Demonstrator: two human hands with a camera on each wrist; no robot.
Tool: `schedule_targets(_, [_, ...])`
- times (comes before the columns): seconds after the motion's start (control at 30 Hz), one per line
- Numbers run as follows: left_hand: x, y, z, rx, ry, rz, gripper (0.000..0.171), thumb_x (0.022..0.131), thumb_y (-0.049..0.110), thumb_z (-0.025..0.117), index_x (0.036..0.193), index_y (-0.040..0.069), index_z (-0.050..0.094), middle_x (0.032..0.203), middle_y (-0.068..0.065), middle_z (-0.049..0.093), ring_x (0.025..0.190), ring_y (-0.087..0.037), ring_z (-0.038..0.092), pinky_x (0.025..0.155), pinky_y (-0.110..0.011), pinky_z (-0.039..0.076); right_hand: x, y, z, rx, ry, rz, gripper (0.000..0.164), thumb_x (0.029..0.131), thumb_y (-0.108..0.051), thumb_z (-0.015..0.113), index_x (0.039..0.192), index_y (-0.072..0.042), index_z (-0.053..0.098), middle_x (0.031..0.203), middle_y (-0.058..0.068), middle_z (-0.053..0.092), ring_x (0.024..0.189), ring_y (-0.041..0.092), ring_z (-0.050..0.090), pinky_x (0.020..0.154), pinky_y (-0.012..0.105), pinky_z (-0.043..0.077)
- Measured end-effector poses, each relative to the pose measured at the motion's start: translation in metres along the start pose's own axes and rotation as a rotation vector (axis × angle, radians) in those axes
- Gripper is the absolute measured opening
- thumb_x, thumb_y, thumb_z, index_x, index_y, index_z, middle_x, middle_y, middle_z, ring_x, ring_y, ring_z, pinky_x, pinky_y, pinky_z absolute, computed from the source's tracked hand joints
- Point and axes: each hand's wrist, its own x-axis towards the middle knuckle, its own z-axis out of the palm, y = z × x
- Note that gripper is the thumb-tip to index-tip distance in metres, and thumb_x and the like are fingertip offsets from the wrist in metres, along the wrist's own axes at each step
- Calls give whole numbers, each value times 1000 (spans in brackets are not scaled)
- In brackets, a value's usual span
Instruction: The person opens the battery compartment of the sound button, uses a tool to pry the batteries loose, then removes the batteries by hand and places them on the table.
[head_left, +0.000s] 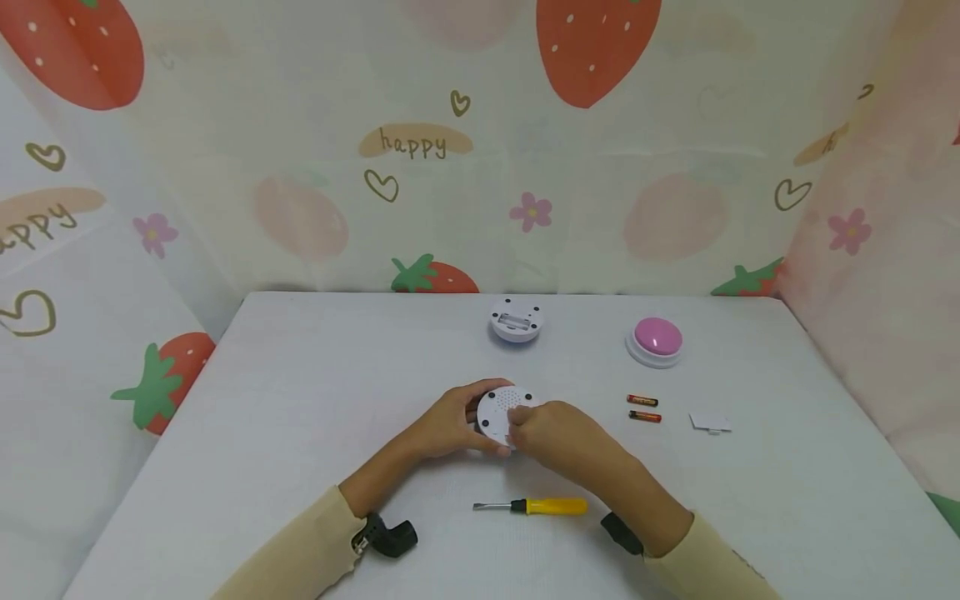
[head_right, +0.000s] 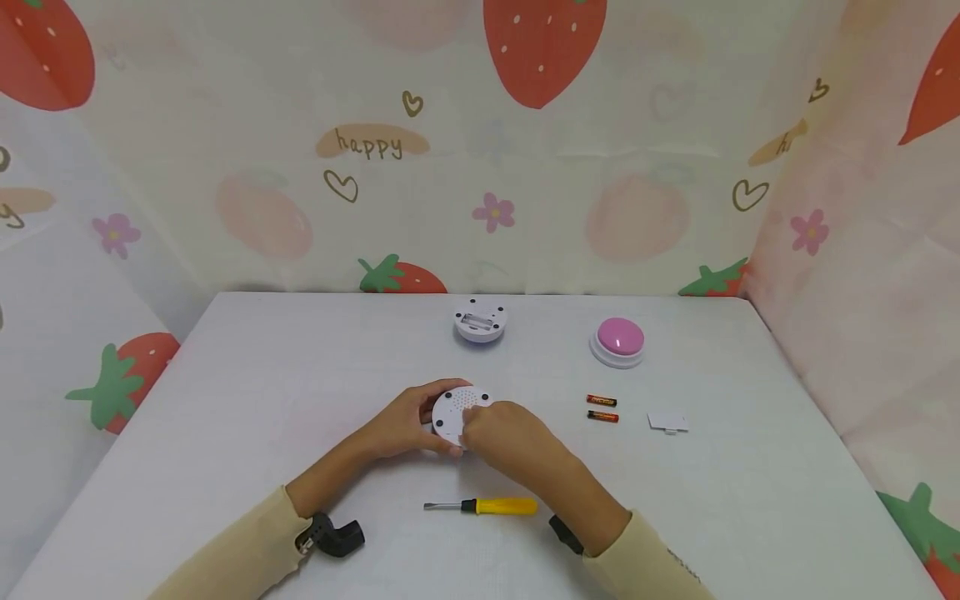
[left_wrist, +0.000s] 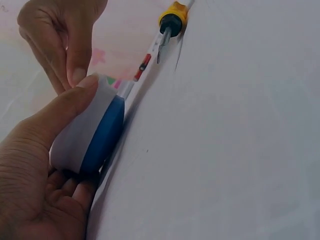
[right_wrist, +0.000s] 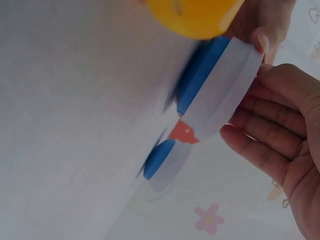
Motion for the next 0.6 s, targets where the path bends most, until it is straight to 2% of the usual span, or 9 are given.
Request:
schedule_targets(0.4, [0, 1, 0, 11, 5, -3, 89, 72, 17, 94, 149, 20, 48, 145, 2, 54, 125, -14, 57, 105, -25, 48, 0, 0, 1, -57, 39, -26, 28, 85, -11, 83, 113, -12, 78, 114, 2, 72, 87, 17, 74, 81, 28, 60])
schedule_targets(0.6, [1, -1, 0, 5, 5, -2, 89, 72, 17, 94, 149, 21, 48, 145, 2, 53, 127, -15, 56, 105, -25, 48, -1, 3, 1, 14, 96, -29, 24, 87, -16, 82, 110, -12, 79, 112, 2, 75, 96, 18, 74, 85, 30, 60])
